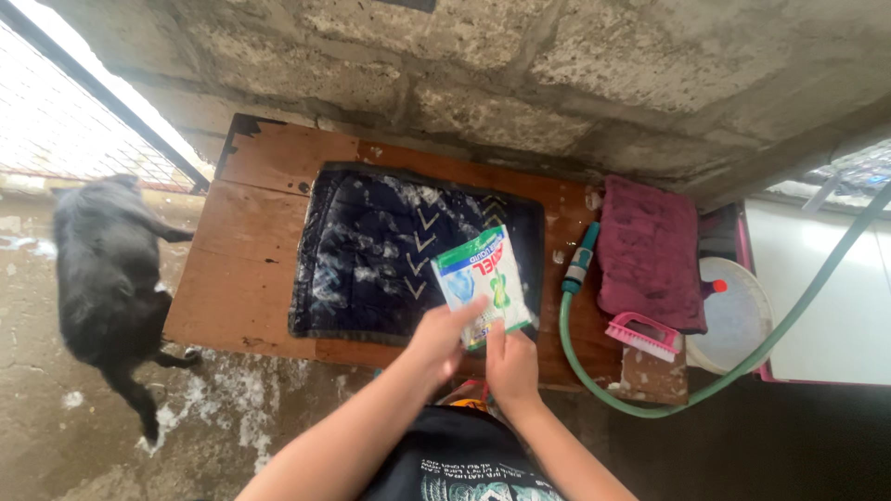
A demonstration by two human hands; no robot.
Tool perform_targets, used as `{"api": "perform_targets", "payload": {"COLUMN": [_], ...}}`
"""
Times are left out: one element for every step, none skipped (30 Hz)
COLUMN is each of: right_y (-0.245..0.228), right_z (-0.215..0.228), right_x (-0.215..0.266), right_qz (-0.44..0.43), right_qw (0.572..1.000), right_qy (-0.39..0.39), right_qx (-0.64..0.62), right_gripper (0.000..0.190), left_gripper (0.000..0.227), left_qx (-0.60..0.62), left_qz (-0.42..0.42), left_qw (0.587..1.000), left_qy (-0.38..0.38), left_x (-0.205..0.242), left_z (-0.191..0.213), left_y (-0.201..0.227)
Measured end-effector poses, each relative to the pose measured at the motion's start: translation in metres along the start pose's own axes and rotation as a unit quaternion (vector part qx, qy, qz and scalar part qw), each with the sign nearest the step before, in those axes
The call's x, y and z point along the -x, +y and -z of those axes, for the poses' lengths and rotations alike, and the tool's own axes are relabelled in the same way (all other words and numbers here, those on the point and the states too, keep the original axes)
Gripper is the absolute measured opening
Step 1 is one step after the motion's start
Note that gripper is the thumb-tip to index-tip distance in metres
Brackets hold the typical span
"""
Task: The person cleans a mat by spraying it with water from a hose, applying liquid detergent onto it, and scrubbing the surface with a brush.
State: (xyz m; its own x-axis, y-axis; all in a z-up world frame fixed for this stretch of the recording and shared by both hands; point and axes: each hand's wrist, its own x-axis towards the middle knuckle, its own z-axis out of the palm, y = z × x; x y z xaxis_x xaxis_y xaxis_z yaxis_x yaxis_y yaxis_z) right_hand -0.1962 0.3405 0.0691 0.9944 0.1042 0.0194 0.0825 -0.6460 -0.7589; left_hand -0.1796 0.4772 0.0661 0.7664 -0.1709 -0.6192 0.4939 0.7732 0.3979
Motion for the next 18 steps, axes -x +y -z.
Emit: {"api": "perform_targets", "payload": {"right_y": [0.001, 0.000, -0.001, -0.001, -0.001, -0.001, 0.000, 0.001, 0.002, 0.003, 0.004, 0.005, 0.005, 0.004, 0.003, 0.002, 0.001, -0.001], "right_z": [0.000, -0.001, -0.002, -0.002, -0.003, -0.003, -0.003, -0.003, -0.003, -0.005, -0.004, -0.004, -0.004, -0.005, -0.006, -0.006, -0.005, -0.005], "right_x": [0.003, 0.008, 0.009, 0.007, 0.004, 0.000, -0.002, -0.005, -0.007, -0.006, -0.005, -0.004, -0.006, -0.010, -0.013, -0.016, -0.019, -0.021], "right_qz": [0.000, 0.012, 0.025, 0.027, -0.009, -0.044, -0.044, -0.052, -0.061, -0.061, -0.051, -0.040, -0.039, -0.037, -0.034, -0.032, -0.085, -0.138], "right_qw": [1.000, 1.000, 0.998, 0.998, 0.998, 0.997, 0.997, 0.996, 0.994, 0.994, 0.996, 0.997, 0.997, 0.998, 0.998, 0.998, 0.993, 0.983], "right_qy": [-0.002, 0.012, 0.026, 0.024, 0.032, 0.040, 0.038, 0.030, 0.024, 0.025, 0.020, 0.016, 0.015, 0.016, 0.018, 0.016, -0.026, -0.068], "right_qx": [0.002, -0.023, -0.049, -0.049, -0.053, -0.057, -0.057, -0.072, -0.086, -0.086, -0.074, -0.061, -0.060, -0.056, -0.052, -0.051, -0.073, -0.095], "right_gripper": [0.046, 0.043, 0.041, 0.041, 0.041, 0.042, 0.042, 0.042, 0.042, 0.042, 0.042, 0.042, 0.042, 0.042, 0.043, 0.043, 0.041, 0.041], "left_gripper": [0.030, 0.030, 0.030, 0.030, 0.030, 0.029, 0.028, 0.028, 0.029, 0.030, 0.030, 0.032, 0.033, 0.033, 0.031, 0.030, 0.030, 0.030], "left_qx": [0.011, 0.014, 0.015, 0.017, 0.018, -0.041, -0.100, -0.100, -0.073, -0.046, -0.044, -0.004, 0.036, 0.038, 0.027, 0.015, 0.018, 0.025], "left_qz": [-0.042, -0.042, -0.018, 0.007, 0.004, 0.042, 0.082, 0.081, 0.050, 0.019, 0.019, 0.013, 0.005, 0.004, 0.034, 0.064, 0.063, 0.062], "left_qw": [0.999, 0.999, 1.000, 1.000, 1.000, 0.998, 0.991, 0.991, 0.996, 0.998, 0.999, 1.000, 0.999, 0.999, 0.999, 0.998, 0.998, 0.997], "left_qy": [-0.018, -0.018, 0.001, 0.020, 0.021, 0.028, 0.036, 0.037, 0.030, 0.024, 0.023, -0.002, -0.026, -0.026, -0.001, 0.023, 0.023, 0.035], "left_x": [-0.003, -0.002, -0.001, 0.000, 0.001, 0.004, 0.006, 0.005, 0.001, -0.002, -0.004, -0.006, -0.005, -0.002, 0.000, 0.000, 0.000, -0.003], "left_z": [0.001, 0.003, 0.005, 0.005, 0.004, 0.001, 0.001, 0.002, 0.002, 0.003, 0.004, 0.005, 0.005, 0.001, -0.005, -0.010, -0.011, -0.010], "left_y": [0.004, 0.006, 0.012, 0.016, 0.013, 0.006, -0.001, -0.002, -0.003, -0.002, 0.000, 0.006, 0.012, 0.011, 0.008, 0.007, 0.007, 0.007]}}
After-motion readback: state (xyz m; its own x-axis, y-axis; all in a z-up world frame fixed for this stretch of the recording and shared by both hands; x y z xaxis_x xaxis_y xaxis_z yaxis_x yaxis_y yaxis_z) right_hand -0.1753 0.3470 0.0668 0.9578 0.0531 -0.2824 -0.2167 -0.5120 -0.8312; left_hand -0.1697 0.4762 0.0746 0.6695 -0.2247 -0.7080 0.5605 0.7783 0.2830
